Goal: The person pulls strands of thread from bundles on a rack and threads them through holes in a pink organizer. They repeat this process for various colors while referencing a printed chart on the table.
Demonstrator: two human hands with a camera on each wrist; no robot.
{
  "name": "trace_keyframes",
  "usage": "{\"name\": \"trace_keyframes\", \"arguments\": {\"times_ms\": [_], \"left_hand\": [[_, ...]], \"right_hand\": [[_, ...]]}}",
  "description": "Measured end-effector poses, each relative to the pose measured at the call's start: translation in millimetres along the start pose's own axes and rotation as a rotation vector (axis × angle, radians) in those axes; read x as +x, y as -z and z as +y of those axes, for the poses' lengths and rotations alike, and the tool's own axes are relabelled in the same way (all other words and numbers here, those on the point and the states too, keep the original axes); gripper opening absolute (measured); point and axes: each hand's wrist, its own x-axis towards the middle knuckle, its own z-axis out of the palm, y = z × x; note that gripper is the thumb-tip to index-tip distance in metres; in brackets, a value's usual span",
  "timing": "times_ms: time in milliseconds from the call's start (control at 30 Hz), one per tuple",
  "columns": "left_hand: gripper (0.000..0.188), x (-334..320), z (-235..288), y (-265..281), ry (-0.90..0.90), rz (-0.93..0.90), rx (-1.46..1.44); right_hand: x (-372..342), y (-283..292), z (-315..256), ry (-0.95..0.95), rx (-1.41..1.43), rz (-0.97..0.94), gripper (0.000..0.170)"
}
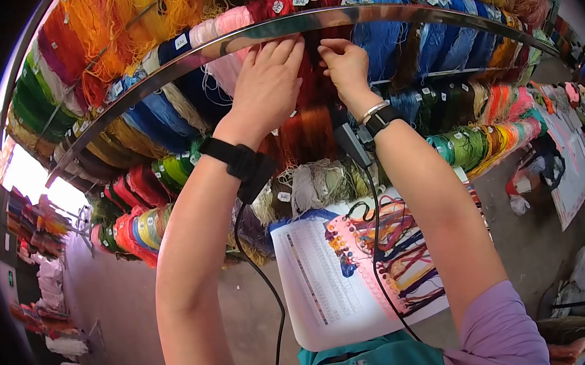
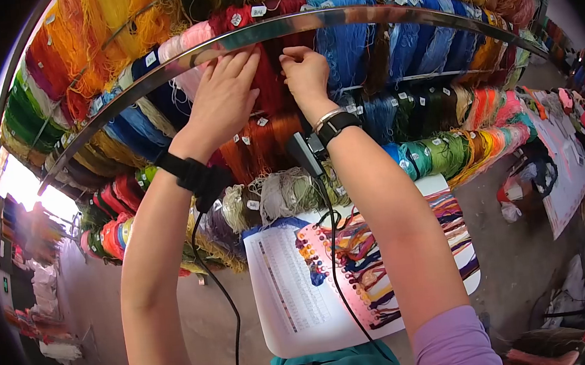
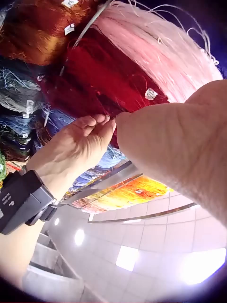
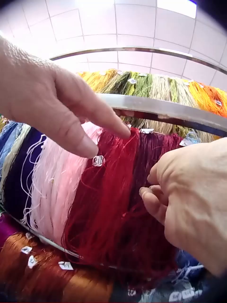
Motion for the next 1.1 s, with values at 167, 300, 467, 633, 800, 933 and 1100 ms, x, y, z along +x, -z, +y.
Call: {"name": "trace_keyframes", "arguments": {"times_ms": [167,300,467,633,800,933,1100], "left_hand": [[0.064,30,-7,-16,0.081,-0.047,-0.052],[0.065,55,-21,-44,-0.036,0.235,0.16],[0.071,69,-29,-52,0.019,0.261,0.227],[0.071,69,-33,-55,0.008,0.295,0.187],[0.075,69,-33,-57,0.007,0.29,0.2],[0.078,68,-32,-54,0.021,0.257,0.182],[0.078,68,-31,-53,0.028,0.241,0.189]], "right_hand": [[33,-8,34,0.203,-0.149,0.062,0.016],[23,-4,11,0.05,0.034,-0.001,0.014],[8,12,-3,-0.049,0.273,-0.088,0.012],[10,20,1,-0.127,0.537,-0.083,0.007],[6,26,-3,-0.166,0.588,-0.111,0.006],[8,29,-3,-0.173,0.605,-0.141,0.005],[10,29,-5,-0.16,0.61,-0.169,0.003]]}}
